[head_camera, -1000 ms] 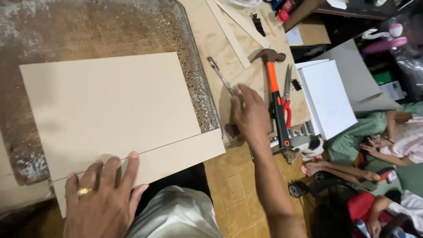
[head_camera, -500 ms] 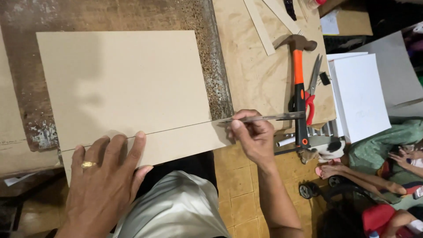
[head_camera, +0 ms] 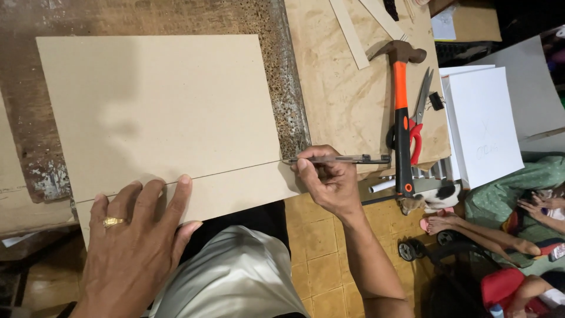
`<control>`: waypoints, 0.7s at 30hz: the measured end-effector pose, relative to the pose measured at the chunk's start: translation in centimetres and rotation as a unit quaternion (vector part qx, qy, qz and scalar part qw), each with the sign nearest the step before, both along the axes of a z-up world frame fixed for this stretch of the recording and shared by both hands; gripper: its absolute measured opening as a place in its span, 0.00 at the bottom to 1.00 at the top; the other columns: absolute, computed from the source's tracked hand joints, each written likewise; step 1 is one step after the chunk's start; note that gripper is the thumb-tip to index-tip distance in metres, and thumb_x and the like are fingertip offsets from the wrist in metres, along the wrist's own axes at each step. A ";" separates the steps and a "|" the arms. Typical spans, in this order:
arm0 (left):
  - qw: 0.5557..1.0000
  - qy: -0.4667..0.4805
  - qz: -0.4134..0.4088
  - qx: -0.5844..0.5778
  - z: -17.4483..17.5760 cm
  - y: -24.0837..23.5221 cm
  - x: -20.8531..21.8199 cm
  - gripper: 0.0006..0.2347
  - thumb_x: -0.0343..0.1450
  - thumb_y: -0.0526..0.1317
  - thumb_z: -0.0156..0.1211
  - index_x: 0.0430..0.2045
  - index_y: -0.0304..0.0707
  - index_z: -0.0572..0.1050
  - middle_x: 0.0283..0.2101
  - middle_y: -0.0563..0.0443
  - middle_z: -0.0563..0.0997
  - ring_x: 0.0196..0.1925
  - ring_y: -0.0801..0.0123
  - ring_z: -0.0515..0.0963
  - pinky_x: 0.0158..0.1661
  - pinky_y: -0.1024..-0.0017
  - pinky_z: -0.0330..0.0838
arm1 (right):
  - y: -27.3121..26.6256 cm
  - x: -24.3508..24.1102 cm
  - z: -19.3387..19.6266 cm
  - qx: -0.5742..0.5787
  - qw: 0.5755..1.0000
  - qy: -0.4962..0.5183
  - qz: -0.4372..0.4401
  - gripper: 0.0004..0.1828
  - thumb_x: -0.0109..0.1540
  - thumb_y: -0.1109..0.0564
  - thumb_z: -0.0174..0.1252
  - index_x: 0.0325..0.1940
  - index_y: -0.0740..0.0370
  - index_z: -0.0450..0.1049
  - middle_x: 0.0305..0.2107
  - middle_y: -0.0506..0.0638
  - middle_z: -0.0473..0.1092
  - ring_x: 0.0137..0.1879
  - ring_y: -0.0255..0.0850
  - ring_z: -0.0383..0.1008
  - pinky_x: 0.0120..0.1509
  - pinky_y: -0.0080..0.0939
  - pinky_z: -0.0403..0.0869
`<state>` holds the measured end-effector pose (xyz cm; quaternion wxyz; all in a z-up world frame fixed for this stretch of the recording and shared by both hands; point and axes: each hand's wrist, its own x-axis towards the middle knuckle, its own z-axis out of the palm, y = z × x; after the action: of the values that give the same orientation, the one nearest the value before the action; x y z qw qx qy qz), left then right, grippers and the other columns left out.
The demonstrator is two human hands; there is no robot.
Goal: Marking, measuring, and folding cardboard pieces to assemble a structured component.
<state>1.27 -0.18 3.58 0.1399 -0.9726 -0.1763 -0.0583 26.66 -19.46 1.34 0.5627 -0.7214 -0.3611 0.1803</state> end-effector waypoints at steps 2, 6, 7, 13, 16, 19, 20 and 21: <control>1.000 0.003 0.005 -0.009 0.1 -0.1 0.0 0.26 0.72 0.63 0.45 0.63 0.60 0.66 0.55 0.56 0.72 0.57 0.65 0.76 0.57 0.52 0.75 | 0.0 0.0 0.0 -0.003 1.000 -0.029 0.000 0.06 0.68 0.56 0.57 0.43 0.61 0.75 0.29 0.49 0.78 0.31 0.29 0.76 0.34 0.27 0.74; 1.000 0.002 0.007 -0.006 0.0 0.0 0.0 0.26 0.70 0.63 0.47 0.62 0.60 0.68 0.54 0.58 0.73 0.57 0.66 0.77 0.58 0.55 0.73 | -0.1 0.1 -0.2 -0.011 1.000 -0.020 0.004 0.05 0.69 0.57 0.56 0.44 0.60 0.74 0.30 0.48 0.77 0.32 0.29 0.76 0.35 0.27 0.74; 1.000 -0.002 0.004 -0.008 0.1 0.0 0.0 0.26 0.71 0.63 0.46 0.62 0.60 0.68 0.54 0.57 0.73 0.57 0.65 0.76 0.57 0.54 0.74 | 0.0 0.1 -0.1 -0.012 1.000 -0.025 0.005 0.05 0.69 0.56 0.57 0.44 0.60 0.74 0.30 0.48 0.78 0.32 0.29 0.76 0.35 0.27 0.74; 1.000 0.002 0.005 0.001 0.1 0.0 0.0 0.26 0.71 0.64 0.45 0.63 0.61 0.67 0.55 0.58 0.73 0.57 0.66 0.76 0.58 0.54 0.74 | 0.2 0.0 0.2 -0.019 0.999 -0.036 0.001 0.06 0.69 0.56 0.57 0.44 0.59 0.75 0.30 0.47 0.78 0.34 0.29 0.77 0.36 0.27 0.74; 1.000 0.002 0.005 -0.003 0.0 0.0 0.0 0.26 0.71 0.63 0.46 0.63 0.61 0.67 0.55 0.57 0.72 0.57 0.65 0.76 0.57 0.53 0.74 | 0.2 0.0 0.2 -0.024 0.999 -0.042 -0.001 0.06 0.68 0.56 0.57 0.44 0.60 0.75 0.30 0.48 0.78 0.35 0.30 0.77 0.37 0.28 0.75; 1.000 -0.008 0.001 -0.008 -0.2 0.0 0.0 0.26 0.71 0.63 0.47 0.63 0.60 0.67 0.55 0.56 0.73 0.57 0.64 0.76 0.56 0.53 0.74 | 0.2 0.0 0.2 -0.029 0.999 -0.040 -0.004 0.06 0.68 0.56 0.57 0.44 0.60 0.75 0.31 0.48 0.78 0.36 0.30 0.77 0.39 0.28 0.75; 1.000 -0.018 -0.002 -0.014 -0.2 0.0 0.0 0.25 0.72 0.63 0.47 0.62 0.60 0.68 0.55 0.55 0.74 0.57 0.63 0.77 0.56 0.52 0.74 | 0.2 0.0 0.2 -0.027 0.999 -0.045 0.000 0.06 0.68 0.55 0.57 0.44 0.60 0.75 0.31 0.47 0.77 0.36 0.30 0.76 0.38 0.28 0.75; 1.000 -0.017 -0.002 -0.014 -0.2 0.0 0.0 0.25 0.72 0.63 0.47 0.62 0.60 0.68 0.55 0.55 0.74 0.57 0.63 0.77 0.56 0.52 0.74 | 0.2 0.0 0.2 -0.028 0.999 -0.045 0.000 0.06 0.68 0.55 0.57 0.44 0.60 0.75 0.31 0.47 0.77 0.36 0.30 0.76 0.38 0.28 0.75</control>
<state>1.24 -0.15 3.43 0.1233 -0.9737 -0.1772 -0.0729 26.65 -19.29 1.52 0.5260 -0.7440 -0.3807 0.1577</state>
